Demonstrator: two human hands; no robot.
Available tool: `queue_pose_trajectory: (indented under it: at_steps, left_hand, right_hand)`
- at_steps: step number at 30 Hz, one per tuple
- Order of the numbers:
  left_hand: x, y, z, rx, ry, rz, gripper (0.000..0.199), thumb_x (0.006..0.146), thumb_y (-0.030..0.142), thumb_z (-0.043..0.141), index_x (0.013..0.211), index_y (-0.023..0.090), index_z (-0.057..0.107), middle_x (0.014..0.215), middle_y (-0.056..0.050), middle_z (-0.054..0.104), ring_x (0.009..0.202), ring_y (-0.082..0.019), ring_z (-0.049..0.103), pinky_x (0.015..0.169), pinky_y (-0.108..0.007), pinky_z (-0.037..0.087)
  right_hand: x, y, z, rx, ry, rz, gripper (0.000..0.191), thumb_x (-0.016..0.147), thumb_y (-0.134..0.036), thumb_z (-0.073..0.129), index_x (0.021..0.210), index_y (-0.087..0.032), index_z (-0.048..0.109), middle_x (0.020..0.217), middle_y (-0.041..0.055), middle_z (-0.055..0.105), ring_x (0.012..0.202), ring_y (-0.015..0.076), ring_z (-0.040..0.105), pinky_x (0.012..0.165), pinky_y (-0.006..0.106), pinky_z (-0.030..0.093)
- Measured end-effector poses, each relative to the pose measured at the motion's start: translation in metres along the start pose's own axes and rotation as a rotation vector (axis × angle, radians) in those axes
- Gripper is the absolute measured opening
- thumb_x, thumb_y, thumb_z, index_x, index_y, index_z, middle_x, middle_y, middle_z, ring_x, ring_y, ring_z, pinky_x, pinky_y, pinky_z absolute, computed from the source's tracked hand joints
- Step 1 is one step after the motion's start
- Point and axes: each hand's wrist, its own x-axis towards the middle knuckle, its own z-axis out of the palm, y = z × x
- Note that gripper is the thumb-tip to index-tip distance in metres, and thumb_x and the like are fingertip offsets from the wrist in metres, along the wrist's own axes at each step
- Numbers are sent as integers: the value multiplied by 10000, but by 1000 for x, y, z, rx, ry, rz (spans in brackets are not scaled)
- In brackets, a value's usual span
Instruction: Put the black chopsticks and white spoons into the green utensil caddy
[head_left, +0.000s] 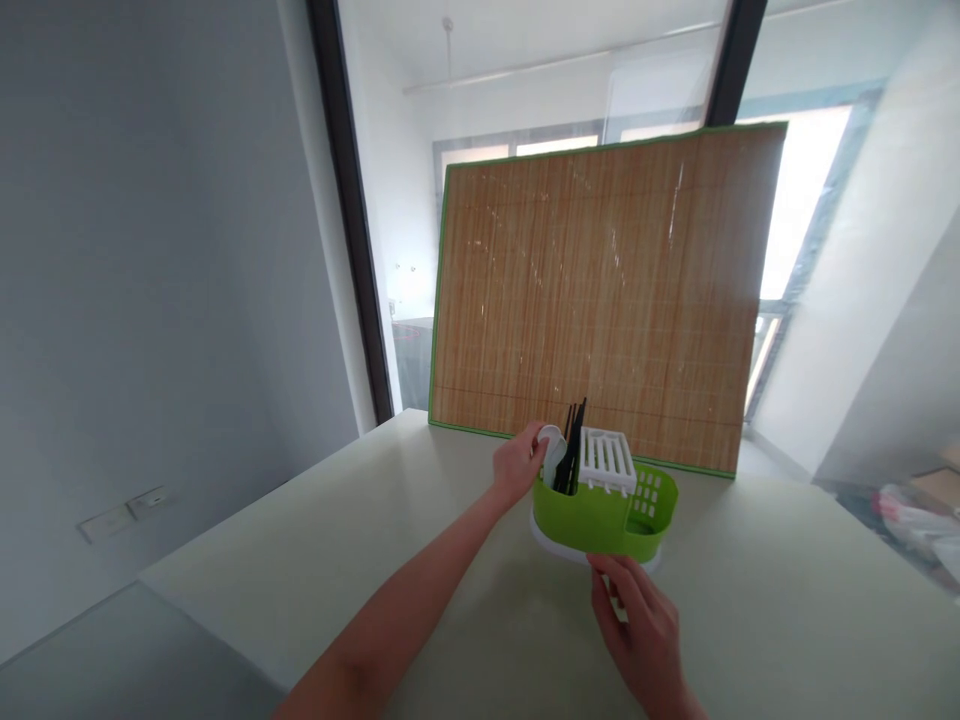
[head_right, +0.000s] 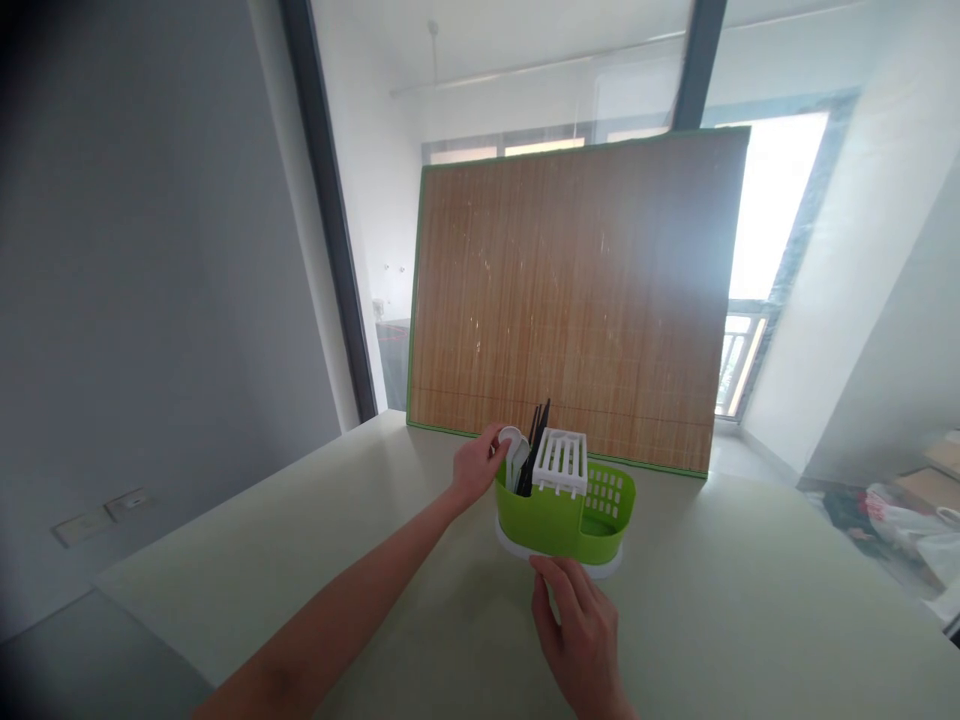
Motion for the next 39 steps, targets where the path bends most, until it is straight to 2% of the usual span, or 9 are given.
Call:
queue_pose_trajectory:
  at_steps: [6, 10, 15, 18, 21, 26, 32, 36, 39]
  left_hand:
    - [2, 2, -2, 41, -141, -23, 328, 860, 354, 443, 1179, 287, 477, 750, 36, 625, 669, -133, 570, 566, -225, 305]
    - [-5, 3, -8, -29, -89, -15, 396, 822, 373, 499, 1203, 272, 455, 709, 47, 587, 635, -116, 540, 555, -215, 294]
    - [-51, -8, -10, -161, 0, -31, 274, 874, 418, 385, 956, 203, 534, 613, 57, 519, 549, -82, 462, 557, -194, 291]
    - [-89, -23, -4, -104, -125, 27, 356, 881, 426, 354, 681, 180, 517, 542, 48, 467, 500, -77, 382, 530, -205, 251]
    - [-110, -40, 3, -11, -265, 61, 407, 865, 434, 372, 571, 173, 478, 503, 43, 437, 475, -77, 326, 515, -225, 205]
    - [-107, -55, 16, 2, -301, -64, 420, 853, 463, 361, 566, 176, 471, 504, 41, 437, 484, -83, 341, 512, -224, 186]
    - [-100, -70, 23, 16, -331, -148, 422, 844, 481, 343, 578, 180, 474, 533, 28, 464, 502, -97, 366, 514, -232, 183]
    - [-99, -74, 22, 6, -335, -165, 425, 842, 489, 335, 586, 181, 477, 546, 19, 481, 519, -105, 390, 518, -235, 191]
    - [-99, -75, 21, -4, -340, -154, 424, 842, 487, 333, 586, 180, 474, 553, 16, 488, 529, -106, 401, 521, -234, 200]
  right_hand:
    - [-1, 1, 2, -1, -28, 5, 237, 874, -151, 480, 1096, -219, 528, 925, 51, 588, 818, 154, 573, 703, 264, 447]
    - [0, 1, 2, 8, -54, 27, 234, 879, -156, 473, 1098, -224, 522, 915, 43, 584, 802, 149, 569, 686, 257, 437]
    - [0, 2, 6, 0, -108, 31, 203, 881, -156, 460, 1061, -226, 523, 894, 32, 578, 798, 150, 560, 685, 264, 429]
    - [-2, 2, 9, -1, -149, 42, 190, 887, -157, 441, 1048, -226, 516, 909, 36, 577, 825, 155, 556, 704, 273, 432]
    - [-3, 0, 12, -20, -194, 53, 191, 892, -165, 422, 1049, -230, 510, 928, 40, 575, 839, 158, 556, 708, 276, 441]
    - [10, -6, 18, -224, -321, 30, 308, 876, -153, 403, 1168, -225, 469, 1088, 68, 555, 961, 189, 536, 758, 310, 461]
    - [66, -23, 42, -577, -373, -26, 463, 845, -169, 429, 1303, -152, 359, 1299, 118, 452, 1007, 215, 517, 699, 302, 495]
    - [92, -30, 63, -780, -374, 13, 410, 841, -137, 435, 1250, -127, 415, 1052, 116, 578, 772, 186, 555, 525, 272, 468]
    - [97, -29, 69, -839, -360, 42, 330, 832, -89, 445, 1157, -126, 482, 872, 84, 584, 717, 183, 546, 517, 269, 446]
